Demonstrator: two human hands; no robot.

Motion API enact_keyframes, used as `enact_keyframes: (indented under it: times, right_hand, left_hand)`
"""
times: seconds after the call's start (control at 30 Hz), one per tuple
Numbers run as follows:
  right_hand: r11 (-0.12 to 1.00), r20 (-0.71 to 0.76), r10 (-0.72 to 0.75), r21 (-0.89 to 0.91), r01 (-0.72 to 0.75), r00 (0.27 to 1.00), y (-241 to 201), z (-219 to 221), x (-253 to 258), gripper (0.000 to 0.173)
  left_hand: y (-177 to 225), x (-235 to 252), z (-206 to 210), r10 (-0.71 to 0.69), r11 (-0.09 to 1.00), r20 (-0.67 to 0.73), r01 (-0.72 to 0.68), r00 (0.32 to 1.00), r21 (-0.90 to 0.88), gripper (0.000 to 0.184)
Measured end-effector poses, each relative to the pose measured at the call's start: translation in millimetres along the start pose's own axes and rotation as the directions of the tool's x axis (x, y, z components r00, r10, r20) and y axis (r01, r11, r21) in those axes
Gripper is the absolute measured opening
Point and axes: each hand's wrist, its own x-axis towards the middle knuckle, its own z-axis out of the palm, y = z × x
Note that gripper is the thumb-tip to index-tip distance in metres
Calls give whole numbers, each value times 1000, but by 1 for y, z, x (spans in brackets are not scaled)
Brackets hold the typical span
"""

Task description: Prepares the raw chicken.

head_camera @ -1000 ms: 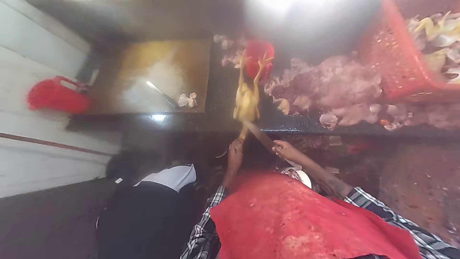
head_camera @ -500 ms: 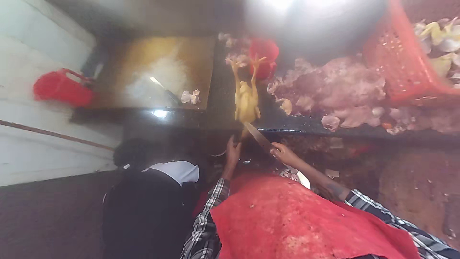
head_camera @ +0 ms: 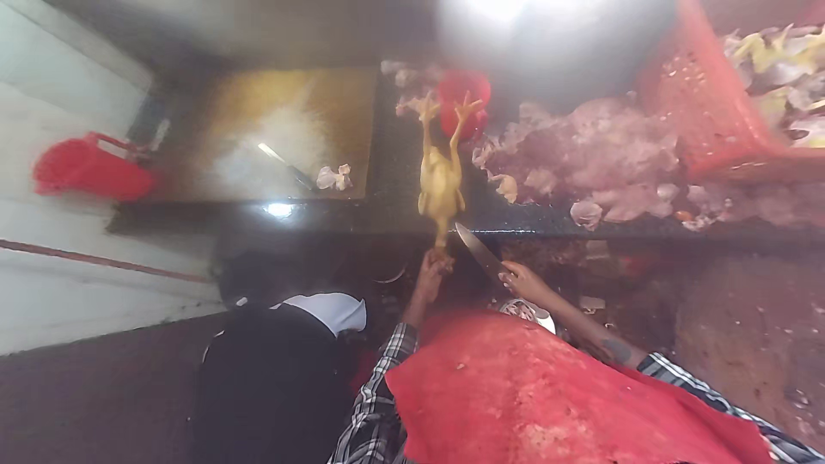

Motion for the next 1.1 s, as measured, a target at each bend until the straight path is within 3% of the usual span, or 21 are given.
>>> enact_keyframes:
  times: [0.1, 0.27, 0.47, 0.57, 0.63, 0.67, 0.73, 0.8, 0.87, 0.97, 1.1]
  right_hand:
    - [1000, 3, 7, -4, -7, 1000, -6, -1, -1, 44]
    - [998, 20, -45, -50, 46, 999, -28, -2, 3, 43]
    - [943, 35, -274, -185, 276, 961, -137, 9, 42, 33]
    - [865, 36, -408, -303, 399, 912, -175, 26, 87, 40]
    - [816, -10, -460, -398, 419, 888, -204, 32, 84, 42]
    - [827, -9, -407, -429, 364, 913, -226, 29, 65, 42]
    - [824, -31, -362, -479, 304, 932, -235, 37, 62, 42]
    - [762, -115, -468, -554, 335, 876, -199, 65, 116, 40]
    - [765, -92, -417, -573, 294, 904, -193, 79, 151, 40]
    - [807, -49, -312, -540, 238, 949, -210, 79, 145, 40]
    - [791, -83, -390, -541, 287, 917, -205, 83, 152, 37]
  left_hand:
    - [7, -3, 2, -27, 1000, 18, 27, 999, -8, 60]
    - [40, -24, -3, 137, 871, -63, -89, 989, 483, 51]
    - [62, -44, 0, 275, 722, -132, -114, 952, 683, 50]
    - [66, -42, 5, 310, 644, -210, -42, 927, 764, 46]
    - [66, -39, 2, 335, 596, -216, -28, 917, 803, 40]
    - [65, -40, 0, 336, 585, -226, -14, 914, 811, 38]
    - [62, -43, -4, 347, 590, -272, 16, 898, 807, 40]
    - [57, -46, -10, 354, 639, -333, 35, 874, 769, 43]
    - [53, -43, -17, 368, 717, -404, 20, 837, 696, 43]
    - [53, -43, -25, 389, 790, -496, -4, 776, 613, 43]
    - [50, -26, -39, 410, 803, -583, 26, 701, 595, 39]
